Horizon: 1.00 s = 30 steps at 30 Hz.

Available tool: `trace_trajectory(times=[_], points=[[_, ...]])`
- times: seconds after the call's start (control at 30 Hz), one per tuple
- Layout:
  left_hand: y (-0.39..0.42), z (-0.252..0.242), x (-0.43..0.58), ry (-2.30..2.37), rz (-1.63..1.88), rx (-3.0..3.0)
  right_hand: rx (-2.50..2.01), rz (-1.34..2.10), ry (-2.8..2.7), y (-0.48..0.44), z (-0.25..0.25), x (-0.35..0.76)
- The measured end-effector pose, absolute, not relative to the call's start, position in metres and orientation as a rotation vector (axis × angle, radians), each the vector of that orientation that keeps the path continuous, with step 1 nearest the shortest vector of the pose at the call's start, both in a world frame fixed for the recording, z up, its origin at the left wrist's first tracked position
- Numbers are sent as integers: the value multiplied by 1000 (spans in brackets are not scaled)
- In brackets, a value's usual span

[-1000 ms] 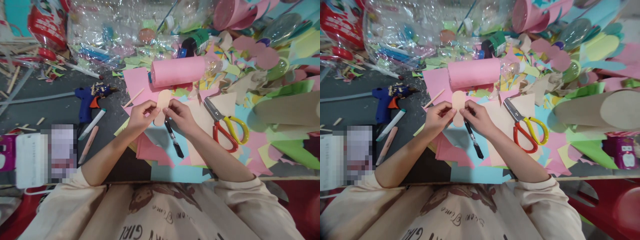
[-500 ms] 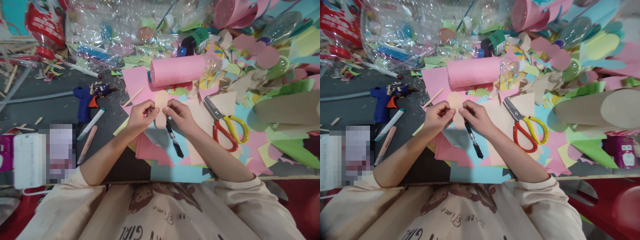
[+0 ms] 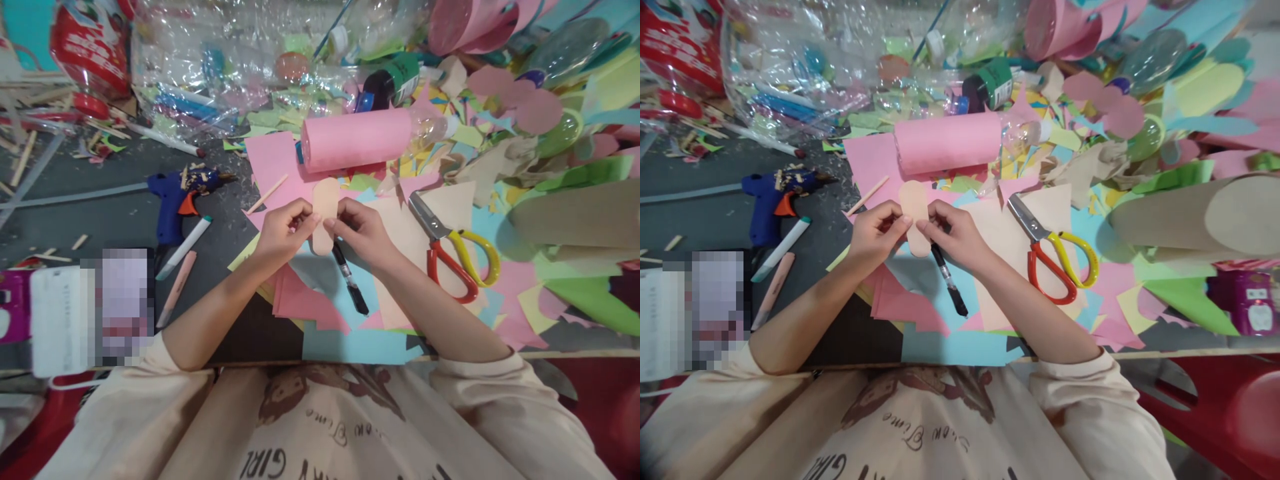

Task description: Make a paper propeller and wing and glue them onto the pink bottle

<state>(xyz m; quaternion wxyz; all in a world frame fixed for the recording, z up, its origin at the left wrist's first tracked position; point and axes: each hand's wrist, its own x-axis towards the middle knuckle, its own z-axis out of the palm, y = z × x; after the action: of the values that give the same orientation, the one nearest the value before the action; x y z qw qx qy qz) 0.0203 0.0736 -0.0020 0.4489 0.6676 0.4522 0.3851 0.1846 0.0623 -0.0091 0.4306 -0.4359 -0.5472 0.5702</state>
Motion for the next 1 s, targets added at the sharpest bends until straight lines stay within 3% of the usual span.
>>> trace_trajectory(times=[0.83, 1.0], points=[[72, -4, 19, 1260, 824, 1701, -1160, 1295, -1390, 64, -9, 186], [71, -4, 18, 1268, 822, 1654, -1118, 1423, -1278, 63, -7, 185]])
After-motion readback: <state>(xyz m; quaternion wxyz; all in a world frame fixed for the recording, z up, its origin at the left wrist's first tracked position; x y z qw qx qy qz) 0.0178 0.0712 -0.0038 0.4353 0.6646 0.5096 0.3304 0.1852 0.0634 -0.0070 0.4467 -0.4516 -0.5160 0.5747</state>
